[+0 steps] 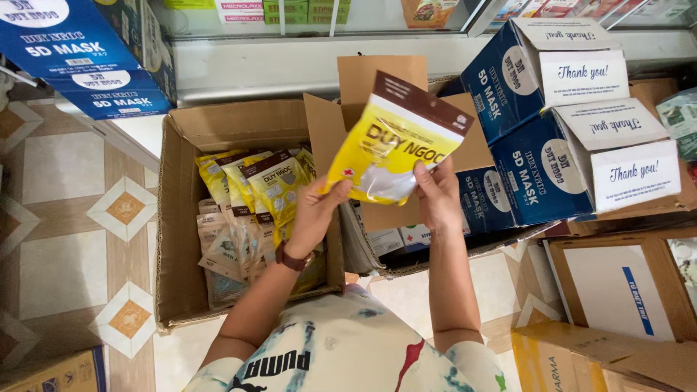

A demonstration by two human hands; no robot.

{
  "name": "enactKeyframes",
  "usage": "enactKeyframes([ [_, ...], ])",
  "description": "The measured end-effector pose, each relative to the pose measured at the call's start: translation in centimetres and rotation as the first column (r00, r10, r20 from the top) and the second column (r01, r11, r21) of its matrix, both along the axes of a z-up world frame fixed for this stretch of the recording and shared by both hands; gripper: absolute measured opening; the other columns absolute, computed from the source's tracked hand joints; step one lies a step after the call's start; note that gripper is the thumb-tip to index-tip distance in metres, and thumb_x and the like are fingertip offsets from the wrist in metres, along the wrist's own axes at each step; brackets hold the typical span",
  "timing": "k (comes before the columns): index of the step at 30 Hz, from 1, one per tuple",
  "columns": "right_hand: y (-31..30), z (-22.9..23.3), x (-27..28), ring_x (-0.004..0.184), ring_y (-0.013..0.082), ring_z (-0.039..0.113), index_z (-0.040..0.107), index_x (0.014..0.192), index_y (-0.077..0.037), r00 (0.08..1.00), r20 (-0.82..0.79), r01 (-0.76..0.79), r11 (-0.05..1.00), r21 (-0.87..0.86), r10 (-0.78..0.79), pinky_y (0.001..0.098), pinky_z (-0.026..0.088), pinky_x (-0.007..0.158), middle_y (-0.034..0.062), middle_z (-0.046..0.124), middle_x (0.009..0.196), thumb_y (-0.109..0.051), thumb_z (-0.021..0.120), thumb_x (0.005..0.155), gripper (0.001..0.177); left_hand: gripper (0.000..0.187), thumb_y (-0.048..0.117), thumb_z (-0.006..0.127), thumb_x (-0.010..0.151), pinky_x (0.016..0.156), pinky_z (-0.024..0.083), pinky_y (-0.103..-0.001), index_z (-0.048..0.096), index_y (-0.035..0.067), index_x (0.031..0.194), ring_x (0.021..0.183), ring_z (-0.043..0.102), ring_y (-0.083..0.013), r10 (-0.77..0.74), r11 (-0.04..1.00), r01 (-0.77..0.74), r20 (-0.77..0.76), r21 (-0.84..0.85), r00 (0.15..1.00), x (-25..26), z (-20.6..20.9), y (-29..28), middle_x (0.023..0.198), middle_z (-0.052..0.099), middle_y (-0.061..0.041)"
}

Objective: The person packs individually wrapped face masks into small cardboard boxes. They pick up each mask from a larger container, place it into a box, and then close the box flaps. The process is repeated for multiple boxes.

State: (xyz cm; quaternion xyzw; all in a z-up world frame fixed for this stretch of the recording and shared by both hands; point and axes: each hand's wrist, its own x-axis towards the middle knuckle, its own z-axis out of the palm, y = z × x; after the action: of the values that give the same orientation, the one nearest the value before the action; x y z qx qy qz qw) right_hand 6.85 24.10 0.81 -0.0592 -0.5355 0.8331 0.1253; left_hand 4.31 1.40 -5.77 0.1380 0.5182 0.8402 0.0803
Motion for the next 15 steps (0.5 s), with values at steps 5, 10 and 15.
enactKeyframes([
  [5, 2.1, 3.9, -1.8, 0.124, 0.0233, 0.066, 0.055, 0.143, -0.005, 0.988, -0.135, -0.061, 0.996, 0.067, 0.07, 0.039, 0.053, 0.106, 0.0099, 0.069, 0.134, -0.006, 0.078, 0.092, 0.056, 0.032, 0.018, 0.069, 0.106, 0.084, 0.053, -0.023, 0.068, 0.0, 0.133, 0.097, 0.064, -0.0055, -0.111, 0.992, 0.108, -0.065, -0.061, 0.992, 0.5, 0.4, 0.7, 0.112, 0.073, 0.001],
  [10, 7.0, 7.7, -5.4, 0.123, 0.0201, 0.066, 0.055, 0.145, -0.002, 0.944, -0.304, -0.013, 0.939, 0.343, 0.124, 0.0352, 0.052, 0.11, 0.0089, 0.07, 0.133, -0.005, 0.077, 0.1, 0.05, 0.038, 0.02, 0.062, 0.105, 0.092, 0.059, -0.026, 0.059, 0.006, 0.14, 0.106, 0.073, -0.009, -0.157, 0.981, 0.144, -0.099, -0.129, 0.983, 0.8, 2.0, 0.0, 0.116, 0.077, -0.005],
  [15, 10.8, 9.9, -9.8, 0.12, 0.0144, 0.062, 0.059, 0.14, -0.001, 0.919, -0.082, -0.164, 0.565, 0.809, 0.385, 0.0284, 0.049, 0.106, 0.007, 0.068, 0.129, 0.003, 0.064, 0.109, 0.031, 0.04, 0.02, 0.067, 0.099, 0.075, 0.059, -0.028, 0.062, 0.016, 0.139, 0.081, 0.075, -0.0139, -0.125, 0.804, -0.008, -0.181, -0.595, 0.976, 2.3, 3.7, -0.5, 0.105, 0.078, -0.009],
])
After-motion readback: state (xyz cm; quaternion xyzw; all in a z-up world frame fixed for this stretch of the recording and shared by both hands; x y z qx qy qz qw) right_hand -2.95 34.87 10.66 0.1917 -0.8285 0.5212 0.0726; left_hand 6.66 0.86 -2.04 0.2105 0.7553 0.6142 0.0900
